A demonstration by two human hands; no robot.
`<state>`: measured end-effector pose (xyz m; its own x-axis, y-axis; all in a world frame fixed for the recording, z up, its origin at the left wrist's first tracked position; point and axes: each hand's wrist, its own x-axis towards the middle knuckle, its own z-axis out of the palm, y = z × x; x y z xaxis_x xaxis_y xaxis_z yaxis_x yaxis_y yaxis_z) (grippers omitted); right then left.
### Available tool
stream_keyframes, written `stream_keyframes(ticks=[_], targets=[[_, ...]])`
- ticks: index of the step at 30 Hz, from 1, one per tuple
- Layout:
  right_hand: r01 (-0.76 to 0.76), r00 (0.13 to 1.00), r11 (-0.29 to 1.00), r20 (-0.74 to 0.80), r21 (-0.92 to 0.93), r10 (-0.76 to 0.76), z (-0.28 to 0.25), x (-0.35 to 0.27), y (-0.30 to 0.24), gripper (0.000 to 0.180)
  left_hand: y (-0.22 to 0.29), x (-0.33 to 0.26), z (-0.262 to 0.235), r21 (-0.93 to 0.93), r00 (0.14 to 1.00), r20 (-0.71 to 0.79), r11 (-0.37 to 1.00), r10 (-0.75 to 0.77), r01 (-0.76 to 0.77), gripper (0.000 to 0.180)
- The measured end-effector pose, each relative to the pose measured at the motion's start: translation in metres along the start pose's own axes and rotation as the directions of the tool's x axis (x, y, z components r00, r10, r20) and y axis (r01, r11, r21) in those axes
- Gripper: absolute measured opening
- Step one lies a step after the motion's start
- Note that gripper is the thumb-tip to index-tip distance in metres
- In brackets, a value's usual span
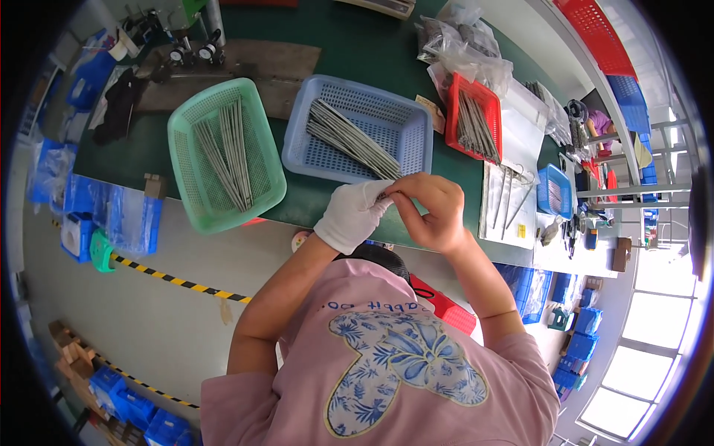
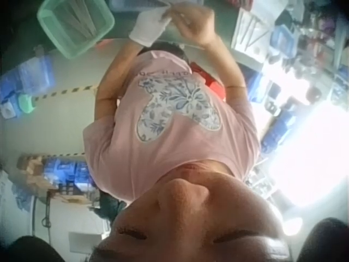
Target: Sorting thin metal rods into different plastic baskets on a workbench.
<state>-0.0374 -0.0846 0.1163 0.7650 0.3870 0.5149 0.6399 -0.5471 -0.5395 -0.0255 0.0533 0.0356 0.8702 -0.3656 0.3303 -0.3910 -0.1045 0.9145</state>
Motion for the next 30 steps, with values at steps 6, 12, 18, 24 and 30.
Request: stream_keyframes(ticks=[6, 12, 18, 24, 30], targets=[[-0.022, 0.996, 0.995, -0.08, 0.102, 0.03, 0.005, -0.001, 0.003, 0.011, 0.003, 0.0, -0.002, -0.001, 0.999, 0.014, 0.999, -0.05, 0.05, 0.021], [0.032, 0.998, 0.999, -0.063, 0.043, -0.03, 0.005, 0.001, 0.005, 0.012, -0.001, 0.0, 0.0, -0.038, 0.999, 0.013, 0.999, -0.034, 0.035, 0.024], [0.217, 0.972, 0.967, -0.062, -0.137, -0.227, 0.008, -0.001, 0.01, 0.021, -0.01, -0.002, 0.004, 0.006, 0.996, -0.035, 0.997, 0.079, -0.079, 0.028], [0.186, 0.979, 0.975, -0.058, -0.124, -0.194, 0.009, -0.001, 0.006, 0.015, -0.014, -0.004, 0.007, 0.082, 0.99, -0.051, 0.989, 0.129, -0.125, 0.026], [0.196, 0.961, 0.976, -0.181, -0.095, -0.21, 0.002, 0.008, -0.007, 0.017, -0.013, -0.003, 0.006, 0.064, 0.987, -0.049, 0.986, 0.155, -0.151, 0.023]])
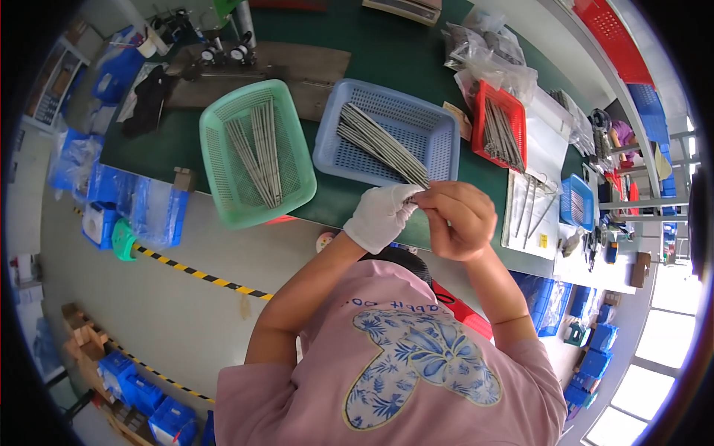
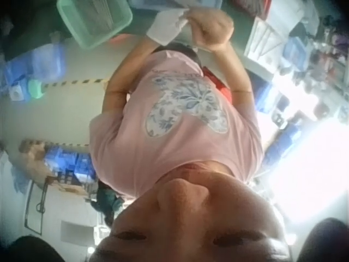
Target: Sorting thin metal rods into different plastic baskets on a workbench.
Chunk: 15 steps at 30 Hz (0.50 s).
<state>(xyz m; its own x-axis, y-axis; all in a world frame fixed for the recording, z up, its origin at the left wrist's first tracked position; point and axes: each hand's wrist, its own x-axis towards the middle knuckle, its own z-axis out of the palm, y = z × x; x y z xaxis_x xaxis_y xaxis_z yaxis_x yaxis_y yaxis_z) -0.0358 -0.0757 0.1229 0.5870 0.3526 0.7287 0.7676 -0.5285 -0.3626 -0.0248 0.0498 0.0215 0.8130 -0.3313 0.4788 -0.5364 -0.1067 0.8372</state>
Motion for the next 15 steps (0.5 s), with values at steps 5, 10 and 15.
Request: stream_keyframes(ticks=[5, 10, 15], targets=[[-0.164, 0.98, 0.986, -0.113, -0.003, 0.163, -0.012, -0.004, 0.011, 0.012, 0.002, 0.003, -0.006, -0.326, 0.976, -0.065, 0.929, -0.208, 0.176, 0.008], [-0.41, 0.895, 0.91, -0.161, 0.065, 0.415, -0.015, -0.033, 0.012, 0.006, -0.05, -0.005, -0.015, -0.603, 0.86, -0.15, 0.734, -0.489, 0.312, 0.01], [-0.55, 0.808, 0.83, -0.191, 0.09, 0.557, -0.012, -0.065, 0.004, 0.005, -0.088, -0.014, -0.043, -0.938, 0.622, -0.225, 0.339, -0.75, 0.071, 0.019]])
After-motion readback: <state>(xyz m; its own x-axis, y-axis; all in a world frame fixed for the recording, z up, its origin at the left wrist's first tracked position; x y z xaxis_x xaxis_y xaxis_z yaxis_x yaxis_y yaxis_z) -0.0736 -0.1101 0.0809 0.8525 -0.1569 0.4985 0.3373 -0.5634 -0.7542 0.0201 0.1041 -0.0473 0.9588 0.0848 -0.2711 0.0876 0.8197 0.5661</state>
